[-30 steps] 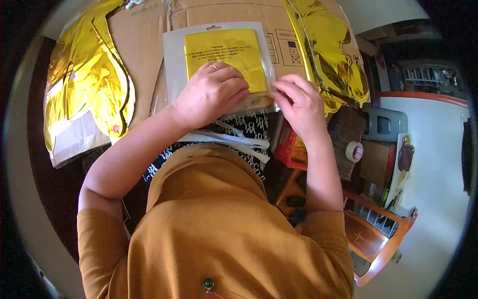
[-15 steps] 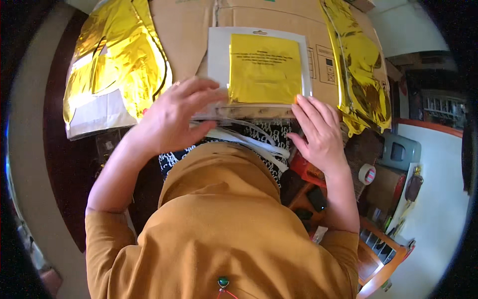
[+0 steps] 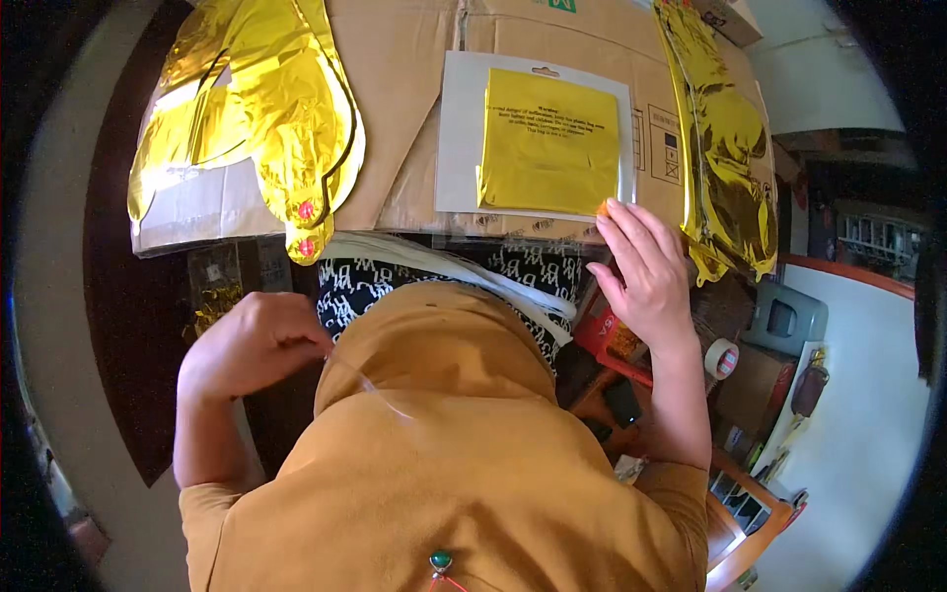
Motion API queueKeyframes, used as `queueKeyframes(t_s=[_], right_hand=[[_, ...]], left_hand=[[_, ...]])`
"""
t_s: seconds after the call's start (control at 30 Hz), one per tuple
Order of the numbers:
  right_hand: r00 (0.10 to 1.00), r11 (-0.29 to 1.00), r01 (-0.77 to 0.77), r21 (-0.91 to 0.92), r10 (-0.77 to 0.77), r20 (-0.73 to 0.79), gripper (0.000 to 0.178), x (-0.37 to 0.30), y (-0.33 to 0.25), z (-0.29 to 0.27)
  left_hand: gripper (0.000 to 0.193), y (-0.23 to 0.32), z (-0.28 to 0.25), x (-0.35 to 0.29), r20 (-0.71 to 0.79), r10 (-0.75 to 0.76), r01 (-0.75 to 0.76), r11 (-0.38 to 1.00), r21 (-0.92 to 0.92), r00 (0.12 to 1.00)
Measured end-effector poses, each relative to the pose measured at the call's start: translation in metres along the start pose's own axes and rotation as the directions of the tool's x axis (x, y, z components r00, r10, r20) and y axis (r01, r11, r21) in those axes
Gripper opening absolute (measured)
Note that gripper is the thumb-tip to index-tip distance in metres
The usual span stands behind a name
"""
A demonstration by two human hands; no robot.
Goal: Folding gold foil balloons and placing them into cardboard retail packaging.
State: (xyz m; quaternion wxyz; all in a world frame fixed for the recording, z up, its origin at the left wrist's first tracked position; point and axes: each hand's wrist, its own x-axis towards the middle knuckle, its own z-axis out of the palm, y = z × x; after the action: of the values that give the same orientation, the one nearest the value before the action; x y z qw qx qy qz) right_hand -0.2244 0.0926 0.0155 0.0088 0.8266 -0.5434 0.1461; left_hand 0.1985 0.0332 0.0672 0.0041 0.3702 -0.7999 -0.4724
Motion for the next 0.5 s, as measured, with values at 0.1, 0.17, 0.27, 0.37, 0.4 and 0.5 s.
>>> queueKeyframes(t_s=[0.1,0.17,0.27,0.37,0.4,0.5], right_hand=[[1.000,1.000,0.022,0.011,-0.022,0.001,0.060,0.002,0.002,0.000],[1.000,1.000,0.014,0.016,-0.014,-0.008,0.059,0.000,0.004,0.001],[1.000,1.000,0.031,0.003,-0.031,-0.006,0.064,-0.003,0.005,0.003],[0.998,0.999,0.032,0.015,-0.031,-0.057,0.069,-0.006,0.008,0.009],[0.999,1.000,0.019,0.007,-0.019,-0.044,0.072,-0.009,0.006,0.009],[0.991,0.998,0.025,-0.064,-0.033,-0.130,0.070,-0.011,0.006,0.010]], left_hand=[[0.024,-0.102,0.023,-0.030,-0.119,-0.530,0.490,0.645,0.586,0.840],[0.028,-0.141,0.036,-0.051,-0.232,-0.161,0.278,0.382,0.881,0.959],[0.040,-0.139,0.036,-0.047,-0.057,-0.076,0.094,0.892,0.441,0.995],[0.048,-0.187,0.036,-0.059,-0.090,-0.464,0.395,0.617,0.680,0.881],[0.050,-0.182,0.038,-0.062,-0.089,-0.243,0.201,0.485,0.851,0.966],[0.043,-0.160,0.015,-0.043,0.184,-0.770,0.726,0.452,-0.519,0.611]])
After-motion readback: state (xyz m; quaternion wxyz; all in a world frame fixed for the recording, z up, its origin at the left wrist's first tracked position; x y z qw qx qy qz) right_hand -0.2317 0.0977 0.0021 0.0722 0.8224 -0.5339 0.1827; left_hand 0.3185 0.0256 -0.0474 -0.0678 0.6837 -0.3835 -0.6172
